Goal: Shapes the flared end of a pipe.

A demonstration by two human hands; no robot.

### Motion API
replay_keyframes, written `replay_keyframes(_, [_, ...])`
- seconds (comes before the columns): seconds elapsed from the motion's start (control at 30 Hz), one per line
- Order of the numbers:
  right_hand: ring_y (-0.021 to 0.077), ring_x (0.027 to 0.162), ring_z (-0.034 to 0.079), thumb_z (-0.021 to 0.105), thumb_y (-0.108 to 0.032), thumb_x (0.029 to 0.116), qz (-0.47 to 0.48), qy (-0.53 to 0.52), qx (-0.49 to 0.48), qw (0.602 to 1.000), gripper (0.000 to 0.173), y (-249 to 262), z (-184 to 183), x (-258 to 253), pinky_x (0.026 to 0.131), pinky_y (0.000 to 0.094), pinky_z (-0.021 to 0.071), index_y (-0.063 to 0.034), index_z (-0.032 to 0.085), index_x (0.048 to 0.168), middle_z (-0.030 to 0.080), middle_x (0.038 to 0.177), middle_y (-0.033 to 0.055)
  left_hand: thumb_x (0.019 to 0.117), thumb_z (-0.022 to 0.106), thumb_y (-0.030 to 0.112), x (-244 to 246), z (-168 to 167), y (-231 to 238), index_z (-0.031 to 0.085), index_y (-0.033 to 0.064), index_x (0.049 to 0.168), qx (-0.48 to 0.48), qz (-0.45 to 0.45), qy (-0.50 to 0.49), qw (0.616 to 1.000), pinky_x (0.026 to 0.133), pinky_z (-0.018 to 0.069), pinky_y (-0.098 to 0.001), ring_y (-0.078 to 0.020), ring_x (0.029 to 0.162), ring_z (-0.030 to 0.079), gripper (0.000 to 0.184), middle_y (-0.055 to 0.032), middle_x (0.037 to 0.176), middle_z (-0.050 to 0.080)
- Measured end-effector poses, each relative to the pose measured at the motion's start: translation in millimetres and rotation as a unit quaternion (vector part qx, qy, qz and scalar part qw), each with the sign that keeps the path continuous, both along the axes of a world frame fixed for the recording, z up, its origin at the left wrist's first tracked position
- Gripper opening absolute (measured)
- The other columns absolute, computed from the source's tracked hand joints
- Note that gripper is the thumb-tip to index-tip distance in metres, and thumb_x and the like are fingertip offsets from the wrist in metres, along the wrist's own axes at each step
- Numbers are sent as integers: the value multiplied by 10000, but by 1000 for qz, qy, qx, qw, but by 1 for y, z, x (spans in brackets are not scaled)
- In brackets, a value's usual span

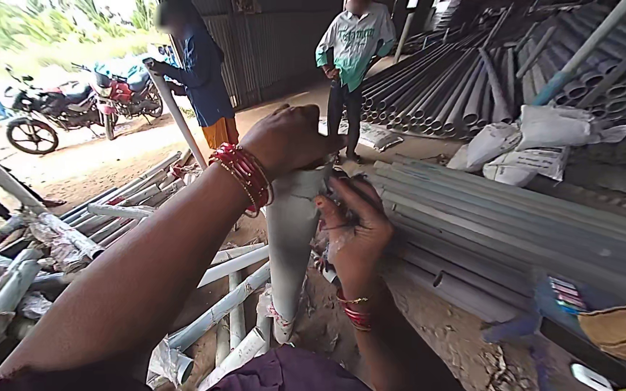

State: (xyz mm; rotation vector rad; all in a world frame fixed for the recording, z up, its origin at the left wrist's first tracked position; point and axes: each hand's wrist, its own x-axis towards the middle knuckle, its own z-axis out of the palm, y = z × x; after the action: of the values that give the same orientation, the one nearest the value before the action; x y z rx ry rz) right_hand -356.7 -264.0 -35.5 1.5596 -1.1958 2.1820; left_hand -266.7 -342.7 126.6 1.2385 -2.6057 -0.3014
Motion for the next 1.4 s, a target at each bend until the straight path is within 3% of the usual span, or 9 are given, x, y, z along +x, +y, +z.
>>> replay_keyframes(0.27, [-1, 808, 592, 566, -104, 1031, 128, 12, -6, 992, 147, -21, 0, 6, 745, 153, 523, 7, 646, 976, 604, 917, 22, 963, 613, 578, 21, -2, -1, 653, 64, 1190, 17, 41, 30, 999, 927, 439, -642, -382, 1177, 577, 563, -207, 1218, 618])
replay_keyframes(0.43, [65, 931, 626, 562, -64, 998, 183, 139, -9, 973, 163, -6, -2, -3, 847, 174, 522, 30, 645, 893, 637, 931, 87, 941, 657, 555, 28, -4, 2, 658, 83, 1115, 32, 41, 56, 997, 894, 453, -621, -342, 1099, 605, 503, -175, 1131, 644])
replay_keyframes(0.57, [132, 932, 660, 563, -112, 1023, 214, 236, 39, 947, 163, 30, -43, 28, 868, 178, 522, -21, 646, 917, 667, 920, 119, 984, 581, 565, 25, -4, -8, 636, 50, 1248, -2, 91, 34, 995, 968, 425, -668, -403, 1269, 548, 581, -223, 1304, 604])
replay_keyframes(0.7, [81, 895, 678, 670, -52, 938, 140, 115, 53, 982, 91, 20, -42, 10, 841, 182, 556, 28, 706, 960, 707, 919, 106, 993, 563, 586, 27, 0, -20, 609, 27, 1297, 17, 112, 21, 993, 1019, 394, -667, -431, 1312, 508, 637, -259, 1351, 572])
replay_keyframes(0.8, [18, 798, 667, 727, -79, 923, 108, 31, 60, 992, 200, 5, -12, -13, 724, 180, 573, 18, 727, 1098, 719, 965, 60, 990, 570, 589, 23, 8, -13, 654, 2, 1184, 27, 65, -17, 997, 932, 441, -656, -401, 1134, 608, 624, -243, 1167, 646])
replay_keyframes(0.93, [75, 989, 672, 774, -140, 903, 39, 24, -9, 999, 355, 6, -4, 7, 891, 191, 541, 60, 718, 1190, 718, 1074, 133, 963, 574, 632, 12, 6, 2, 668, 5, 981, 50, 57, -15, 997, 831, 454, -628, -364, 984, 620, 634, -200, 990, 648])
replay_keyframes(1.1, [43, 998, 662, 766, -71, 903, 0, -65, -97, 993, 168, 2, -4, 16, 873, 165, 550, 35, 766, 1033, 702, 1012, 52, 969, 588, 608, 1, 4, 10, 685, 36, 1026, 39, 32, 5, 999, 848, 458, -628, -358, 1018, 624, 583, -191, 1025, 659])
replay_keyframes(1.2, [52, 930, 669, 688, -75, 961, -5, -66, -96, 993, 95, 0, -3, 11, 834, 208, 559, 8, 731, 984, 704, 944, 29, 984, 644, 457, 4, 1, 9, 738, 131, 1090, 56, -119, 49, 990, 869, 486, -440, -172, 988, 617, 356, -56, 1063, 670])
replay_keyframes(1.4, [11, 912, 645, 614, -74, 986, 83, -46, -40, 995, 81, 22, -3, 14, 822, 187, 550, -22, 675, 987, 667, 946, -5, 915, 732, 393, 1, -2, 11, 722, 171, 829, 78, -139, 59, 986, 662, 467, -343, -57, 699, 577, 238, 55, 751, 643])
